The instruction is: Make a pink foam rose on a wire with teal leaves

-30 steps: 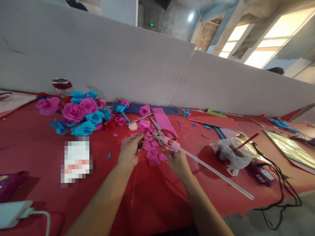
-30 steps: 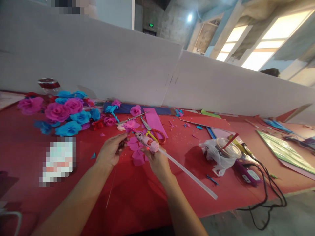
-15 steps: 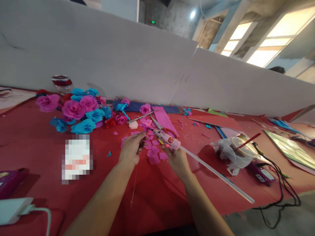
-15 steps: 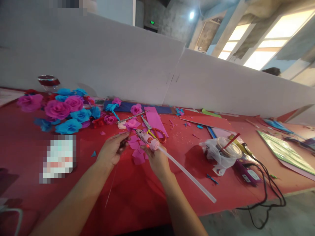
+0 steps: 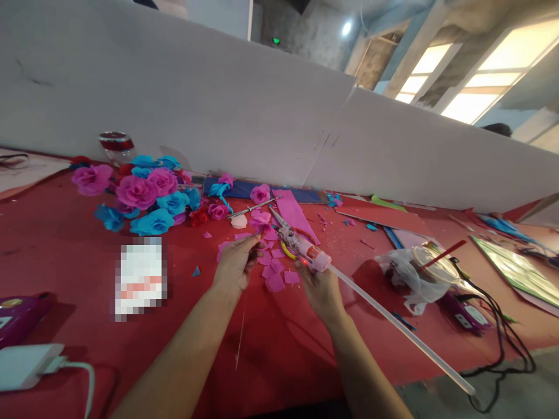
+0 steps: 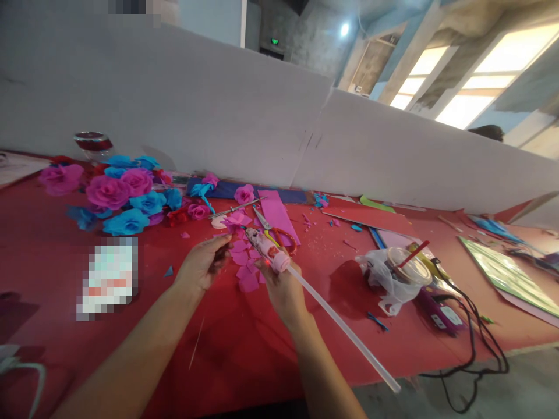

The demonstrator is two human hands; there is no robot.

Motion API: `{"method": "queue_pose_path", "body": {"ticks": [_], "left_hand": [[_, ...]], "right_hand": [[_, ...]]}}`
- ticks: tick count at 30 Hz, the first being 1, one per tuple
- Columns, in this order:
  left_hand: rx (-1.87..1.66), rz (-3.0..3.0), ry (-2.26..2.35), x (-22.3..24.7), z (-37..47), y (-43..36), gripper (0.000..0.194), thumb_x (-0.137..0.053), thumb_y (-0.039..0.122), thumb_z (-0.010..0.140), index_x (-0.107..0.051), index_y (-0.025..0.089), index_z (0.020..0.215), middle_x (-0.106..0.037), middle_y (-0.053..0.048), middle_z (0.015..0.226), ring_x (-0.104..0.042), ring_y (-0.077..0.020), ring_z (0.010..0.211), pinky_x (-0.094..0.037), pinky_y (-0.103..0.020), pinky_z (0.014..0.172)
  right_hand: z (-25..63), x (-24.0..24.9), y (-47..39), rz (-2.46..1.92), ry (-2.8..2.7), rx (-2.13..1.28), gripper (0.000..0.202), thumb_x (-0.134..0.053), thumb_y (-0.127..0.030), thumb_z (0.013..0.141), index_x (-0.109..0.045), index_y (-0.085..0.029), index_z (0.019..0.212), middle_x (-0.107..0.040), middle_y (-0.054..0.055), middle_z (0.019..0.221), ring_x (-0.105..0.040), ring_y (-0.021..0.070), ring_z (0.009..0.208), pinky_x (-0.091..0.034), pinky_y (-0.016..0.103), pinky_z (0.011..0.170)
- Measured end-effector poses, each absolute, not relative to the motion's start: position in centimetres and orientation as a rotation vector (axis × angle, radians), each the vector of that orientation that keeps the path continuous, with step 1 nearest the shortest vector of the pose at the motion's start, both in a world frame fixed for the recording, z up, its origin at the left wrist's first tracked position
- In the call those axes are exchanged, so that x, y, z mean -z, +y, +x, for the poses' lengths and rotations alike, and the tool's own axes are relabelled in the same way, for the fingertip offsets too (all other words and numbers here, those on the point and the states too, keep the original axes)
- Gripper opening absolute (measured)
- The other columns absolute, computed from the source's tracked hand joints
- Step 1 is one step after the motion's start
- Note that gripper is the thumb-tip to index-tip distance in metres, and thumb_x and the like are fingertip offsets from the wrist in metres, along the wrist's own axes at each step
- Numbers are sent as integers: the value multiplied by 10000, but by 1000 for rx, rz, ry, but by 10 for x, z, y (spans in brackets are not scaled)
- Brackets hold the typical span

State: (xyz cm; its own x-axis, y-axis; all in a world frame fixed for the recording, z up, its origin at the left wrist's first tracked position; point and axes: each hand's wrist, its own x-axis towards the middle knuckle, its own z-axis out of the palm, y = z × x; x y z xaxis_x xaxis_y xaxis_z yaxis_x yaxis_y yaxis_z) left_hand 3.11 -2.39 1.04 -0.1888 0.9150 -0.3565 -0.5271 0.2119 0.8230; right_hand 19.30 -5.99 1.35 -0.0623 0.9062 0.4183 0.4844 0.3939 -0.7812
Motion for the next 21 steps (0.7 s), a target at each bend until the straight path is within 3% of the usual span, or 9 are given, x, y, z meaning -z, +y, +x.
{"method": "queue_pose_path", "body": {"ticks": [6, 12, 17, 21], "left_hand": [[-1367, 324, 1059, -14, 31, -24, 152, -756, 188, 564, -646, 112, 636, -624, -17, 536, -488, -43, 392, -195, -128, 339], [-1361, 331, 1052, -17, 31, -27, 138, -750, 183, 579, -656, 107, 644, -625, -18, 535, -497, -43, 390, -205, -130, 342], [-1364, 355, 1044, -15, 30, -26, 183, -780, 210, 551, -663, 113, 654, -625, -14, 539, -500, -45, 388, -210, -135, 352], [-1385, 383, 1061, -15, 31, -26, 154, -760, 219, 572, -678, 120, 656, -636, -17, 557, -502, -47, 388, -217, -148, 363]], "right_hand": [[189, -7, -62, -1237, -1723, -607, 315, -553, -371, 869, -699, -182, 1075, -715, 121, 1044, -652, 260, 1045, -503, 370, 923], [183, -6, -54, -1268, -1698, -664, 310, -556, -363, 867, -696, -178, 1072, -738, 99, 911, -679, 248, 908, -529, 363, 853], [182, -13, -55, -1237, -1693, -588, 368, -544, -386, 862, -671, -175, 1135, -718, 130, 1068, -657, 266, 1041, -519, 375, 887], [184, -12, -61, -1242, -1681, -576, 362, -534, -385, 863, -672, -179, 1127, -729, 121, 995, -683, 252, 931, -537, 364, 824]]}}
